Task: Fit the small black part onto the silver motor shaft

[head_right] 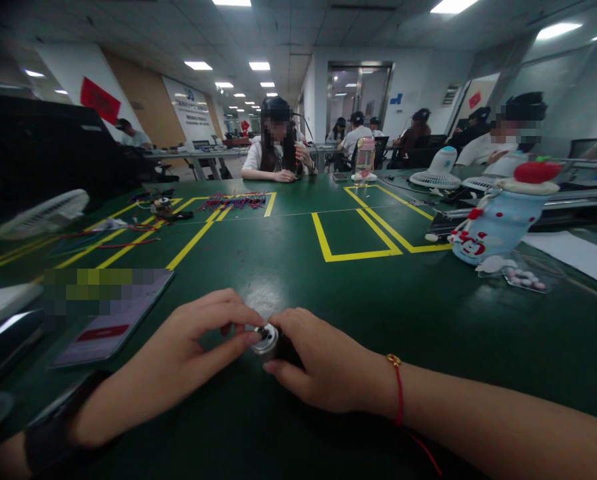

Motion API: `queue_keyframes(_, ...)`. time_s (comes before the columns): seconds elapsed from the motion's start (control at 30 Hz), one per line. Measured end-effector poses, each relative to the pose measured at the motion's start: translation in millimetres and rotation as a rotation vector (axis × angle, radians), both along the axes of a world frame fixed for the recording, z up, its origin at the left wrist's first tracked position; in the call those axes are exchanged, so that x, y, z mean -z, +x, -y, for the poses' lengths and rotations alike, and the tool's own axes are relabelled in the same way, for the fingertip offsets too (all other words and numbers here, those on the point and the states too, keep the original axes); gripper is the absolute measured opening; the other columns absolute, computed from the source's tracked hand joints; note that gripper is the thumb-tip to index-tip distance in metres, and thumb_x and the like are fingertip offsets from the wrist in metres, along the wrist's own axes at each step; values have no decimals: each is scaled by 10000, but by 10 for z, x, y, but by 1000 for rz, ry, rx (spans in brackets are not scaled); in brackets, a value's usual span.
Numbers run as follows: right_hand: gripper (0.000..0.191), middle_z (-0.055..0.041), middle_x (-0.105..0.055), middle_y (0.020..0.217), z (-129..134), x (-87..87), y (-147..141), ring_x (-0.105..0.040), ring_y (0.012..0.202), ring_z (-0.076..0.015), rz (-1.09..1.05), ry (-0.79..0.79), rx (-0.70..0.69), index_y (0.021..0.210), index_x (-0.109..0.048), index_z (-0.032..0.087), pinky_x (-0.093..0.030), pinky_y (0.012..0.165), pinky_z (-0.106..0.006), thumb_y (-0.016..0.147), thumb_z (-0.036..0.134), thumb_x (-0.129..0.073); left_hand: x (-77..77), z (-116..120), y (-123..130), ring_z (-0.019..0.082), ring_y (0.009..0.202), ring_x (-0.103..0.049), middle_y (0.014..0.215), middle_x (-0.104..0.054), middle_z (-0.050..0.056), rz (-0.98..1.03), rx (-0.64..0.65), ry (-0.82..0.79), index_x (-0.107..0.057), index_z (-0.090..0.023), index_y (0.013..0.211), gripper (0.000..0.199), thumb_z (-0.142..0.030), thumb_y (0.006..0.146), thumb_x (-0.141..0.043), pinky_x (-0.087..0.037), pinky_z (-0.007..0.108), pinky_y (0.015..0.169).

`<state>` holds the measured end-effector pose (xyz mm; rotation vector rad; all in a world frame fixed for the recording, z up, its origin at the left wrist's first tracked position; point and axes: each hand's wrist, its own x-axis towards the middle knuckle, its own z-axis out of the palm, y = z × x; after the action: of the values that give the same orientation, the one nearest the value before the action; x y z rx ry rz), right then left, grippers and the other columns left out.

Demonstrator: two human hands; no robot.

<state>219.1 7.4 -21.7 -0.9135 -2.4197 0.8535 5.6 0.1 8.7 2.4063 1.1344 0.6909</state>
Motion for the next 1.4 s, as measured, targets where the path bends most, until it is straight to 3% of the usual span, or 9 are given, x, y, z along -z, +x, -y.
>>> queue_keyframes(0.3, 307, -72, -576, 1042, -2, -2, 14, -524, 895, -203, -9, -14, -11, 1123, -523, 186, -442, 795, -349, 829, 217, -607, 42, 26, -61, 178, 795, -550, 856, -597, 17, 63, 27, -39, -639, -219, 942, 148, -184, 902, -501, -405, 297, 697)
queue_keyframes(0.43, 355, -69, -575, 1087, -4, -13, 18, -528, 936, -203, -20, -24, -11, 1168, -510, 192, -434, 832, -349, 830, 220, -615, 105, -37, -127, 183, 776, -547, 836, -597, 21, 99, -82, -121, -641, -207, 913, 160, -242, 915, -485, -417, 295, 693)
queue_keyframes(0.63, 345, -59, -576, 1090, -12, -12, 25, -531, 937, -191, -6, -36, -6, 1167, -511, 195, -439, 838, -337, 840, 242, -610, 309, -220, -249, 152, 659, -505, 723, -555, -22, 235, -255, -402, -619, -196, 887, 225, -382, 911, -496, -394, 239, 586)
queue_keyframes(0.8, 342, -47, -571, 1090, -17, -11, 24, -530, 945, -182, -1, -38, -3, 1166, -507, 202, -442, 848, -328, 842, 244, -608, 394, -275, -310, 130, 631, -466, 690, -509, -43, 305, -270, -411, -575, -187, 818, 222, -374, 913, -504, -364, 216, 571)
queue_keyframes(1.2, 360, -43, -567, 1099, -14, 7, 26, -529, 957, -184, -1, -33, 4, 1175, -498, 208, -434, 863, -335, 837, 244, -616, 371, -262, -276, 126, 602, -438, 674, -488, -43, 261, -232, -410, -532, -181, 797, 226, -353, 928, -465, -355, 216, 540)
queue_keyframes(1.4, 354, -53, -572, 1090, -8, 9, 31, -532, 934, -190, -2, -41, -2, 1175, -503, 209, -440, 835, -340, 840, 243, -612, 389, -225, -249, 130, 656, -464, 728, -499, -36, 212, -190, -323, -495, -186, 790, 175, -306, 918, -493, -377, 235, 588)
